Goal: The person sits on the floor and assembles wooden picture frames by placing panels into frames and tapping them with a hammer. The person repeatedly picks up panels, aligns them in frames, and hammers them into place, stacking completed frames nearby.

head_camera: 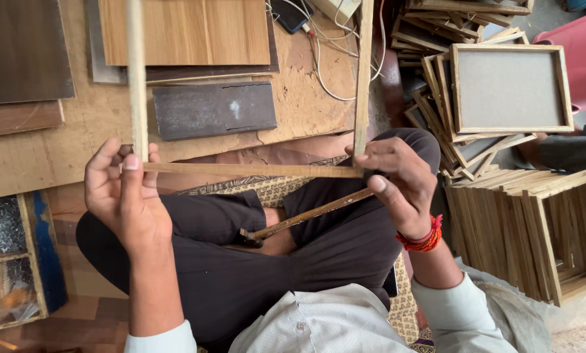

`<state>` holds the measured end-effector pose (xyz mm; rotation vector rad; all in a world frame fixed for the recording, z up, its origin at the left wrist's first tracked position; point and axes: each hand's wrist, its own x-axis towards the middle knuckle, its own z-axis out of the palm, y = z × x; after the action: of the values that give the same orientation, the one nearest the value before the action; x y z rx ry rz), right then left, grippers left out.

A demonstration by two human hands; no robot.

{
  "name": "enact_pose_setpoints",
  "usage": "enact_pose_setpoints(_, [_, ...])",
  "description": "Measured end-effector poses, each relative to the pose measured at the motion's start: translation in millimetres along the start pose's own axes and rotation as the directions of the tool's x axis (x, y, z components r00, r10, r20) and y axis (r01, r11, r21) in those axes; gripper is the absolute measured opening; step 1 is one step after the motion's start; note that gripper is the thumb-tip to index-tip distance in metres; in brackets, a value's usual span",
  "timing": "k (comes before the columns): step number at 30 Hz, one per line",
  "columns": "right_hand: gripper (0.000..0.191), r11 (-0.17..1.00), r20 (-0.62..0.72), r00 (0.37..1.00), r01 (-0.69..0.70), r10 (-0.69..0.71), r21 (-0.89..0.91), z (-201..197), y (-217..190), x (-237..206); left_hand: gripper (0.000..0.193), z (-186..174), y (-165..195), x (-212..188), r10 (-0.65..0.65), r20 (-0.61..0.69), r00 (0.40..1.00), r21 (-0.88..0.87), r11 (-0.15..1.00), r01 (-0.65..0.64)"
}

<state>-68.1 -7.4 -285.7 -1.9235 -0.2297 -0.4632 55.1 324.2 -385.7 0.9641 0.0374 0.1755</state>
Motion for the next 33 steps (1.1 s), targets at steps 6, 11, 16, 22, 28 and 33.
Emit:
enact_pose_setpoints(6, [0.032,0.886,-0.113,0.926,-0.302,0.361,0.353,5,30,-14,0.033,-13,-2,-12,0.042,0.153,0.987,0.038,0.998,-0.048])
enact_pose_setpoints(11, [0.045,0.793,-0.045,0.882,-0.398,0.469,0.461,-1,51,-20,0.038,-22,-2,-17,0.022,0.252,0.968,0.09,0.995,-0.046])
enact_pose_setpoints(16, [0.029,0.847,-0.016,0.921,-0.35,0.389,0.401,-7,54,-15,0.038,-31,-4,-20,0.008,0.278,0.961,0.045,0.999,-0.021])
enact_pose_setpoints(22, [0.035,0.867,-0.135,0.911,-0.315,0.39,0.386,-17,62,6,0.036,-26,-13,-32,-0.018,0.318,0.948,0.075,0.997,-0.006])
enact_pose_setpoints(28, [0.032,0.902,-0.168,0.904,-0.345,0.394,0.261,-25,72,8,0.039,-28,-28,-42,-0.113,0.37,0.922,0.152,0.987,0.06])
enact_pose_setpoints(33, [0.027,0.923,-0.238,0.923,-0.22,0.302,0.317,-32,77,5,0.036,-33,-39,-48,-0.163,0.39,0.906,0.179,0.979,0.099])
